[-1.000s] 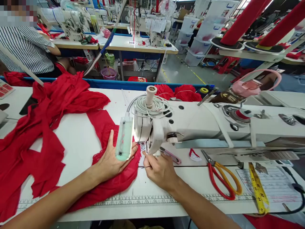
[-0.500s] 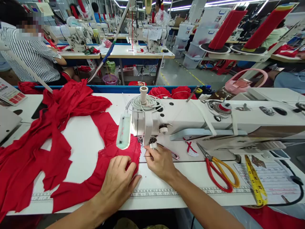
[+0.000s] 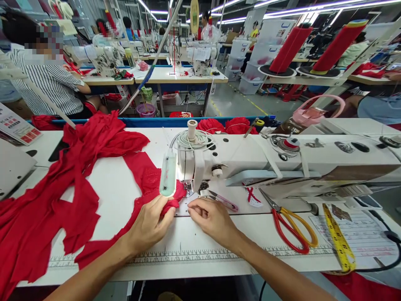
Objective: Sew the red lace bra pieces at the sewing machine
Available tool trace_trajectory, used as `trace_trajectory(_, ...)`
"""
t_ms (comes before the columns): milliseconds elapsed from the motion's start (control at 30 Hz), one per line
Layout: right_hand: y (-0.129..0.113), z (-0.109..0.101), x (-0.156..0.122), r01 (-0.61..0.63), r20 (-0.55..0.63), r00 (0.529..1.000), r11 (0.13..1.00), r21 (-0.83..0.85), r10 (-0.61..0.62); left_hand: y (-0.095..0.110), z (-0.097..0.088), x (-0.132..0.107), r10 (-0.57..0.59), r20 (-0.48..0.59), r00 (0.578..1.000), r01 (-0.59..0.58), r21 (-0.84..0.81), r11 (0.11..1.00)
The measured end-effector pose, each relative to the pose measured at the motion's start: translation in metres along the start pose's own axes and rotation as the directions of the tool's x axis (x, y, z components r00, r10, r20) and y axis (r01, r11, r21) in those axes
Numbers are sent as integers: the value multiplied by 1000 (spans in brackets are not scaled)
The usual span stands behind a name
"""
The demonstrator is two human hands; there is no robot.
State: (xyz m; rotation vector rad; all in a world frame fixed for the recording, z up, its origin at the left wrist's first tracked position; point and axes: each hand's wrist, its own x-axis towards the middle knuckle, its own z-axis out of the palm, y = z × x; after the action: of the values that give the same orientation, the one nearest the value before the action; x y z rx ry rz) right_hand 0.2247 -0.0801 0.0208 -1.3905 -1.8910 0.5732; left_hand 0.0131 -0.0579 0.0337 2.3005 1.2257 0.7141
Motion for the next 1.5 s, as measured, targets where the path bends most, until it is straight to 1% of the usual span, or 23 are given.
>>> trace_trajectory(67,-2,3,2,-40,18,999,996,74,39,1,-1,2,-83,-11,996,83,-26,996)
trace_trajectory(133,-3,8,6,-58,16,998,995,82,57,1,-1,4,-136,-23,990,136,-29,990)
trace_trajectory(233,-3,15,12,-52,-14,999,999,14,52,0,-2,6,-189,-24,982,188,-46,981)
trace_trajectory(333,-3,19,18,-32,-47,998,999,-42,31,0,-3,7,-191,-21,981,190,-34,981)
trace_trajectory(400,-4,20,21,-16,-49,999,999,-52,13,0,-3,7,-157,-18,988,156,-10,988)
trace_trajectory(467,-5,20,23,19,-44,999,997,-78,-23,-1,-3,7,-95,-20,995,96,21,995)
trace_trajectory(600,-3,21,22,108,-42,992,977,-184,-117,-5,-2,7,32,-37,999,-28,119,992)
trace_trajectory(667,0,22,20,152,-44,985,956,-251,-168,-6,0,7,79,-74,994,-66,174,983)
trace_trajectory(733,4,24,19,197,-50,973,922,-333,-226,-5,2,7,172,-115,978,-138,261,955)
trace_trajectory(800,9,24,18,243,-46,957,875,-419,-287,-3,4,7,308,-135,942,-238,376,895)
trace_trajectory(867,13,24,16,289,-26,938,822,-491,-345,1,6,6,416,-112,902,-321,469,823)
trace_trajectory(900,15,23,15,309,-12,930,797,-519,-368,3,7,6,445,-97,890,-345,495,797)
trace_trajectory(1033,22,12,4,332,6,914,737,-589,-407,5,13,4,475,-45,879,-375,552,745)
trace_trajectory(1133,26,2,-7,325,1,913,726,-606,-408,-1,20,2,503,-48,863,-398,549,735)
trace_trajectory(1200,26,-2,-15,317,-6,915,730,-606,-403,-5,23,1,511,-26,859,-426,515,744)
trace_trajectory(1267,26,-4,-21,311,-14,917,738,-599,-398,-8,25,0,483,10,875,-430,475,768)
trace_trajectory(1367,27,-1,-26,305,-24,922,762,-572,-387,-8,23,-1,416,56,908,-399,422,814)
trace_trajectory(1500,31,3,-25,294,-36,930,800,-523,-366,-7,20,1,360,96,928,-369,365,854)
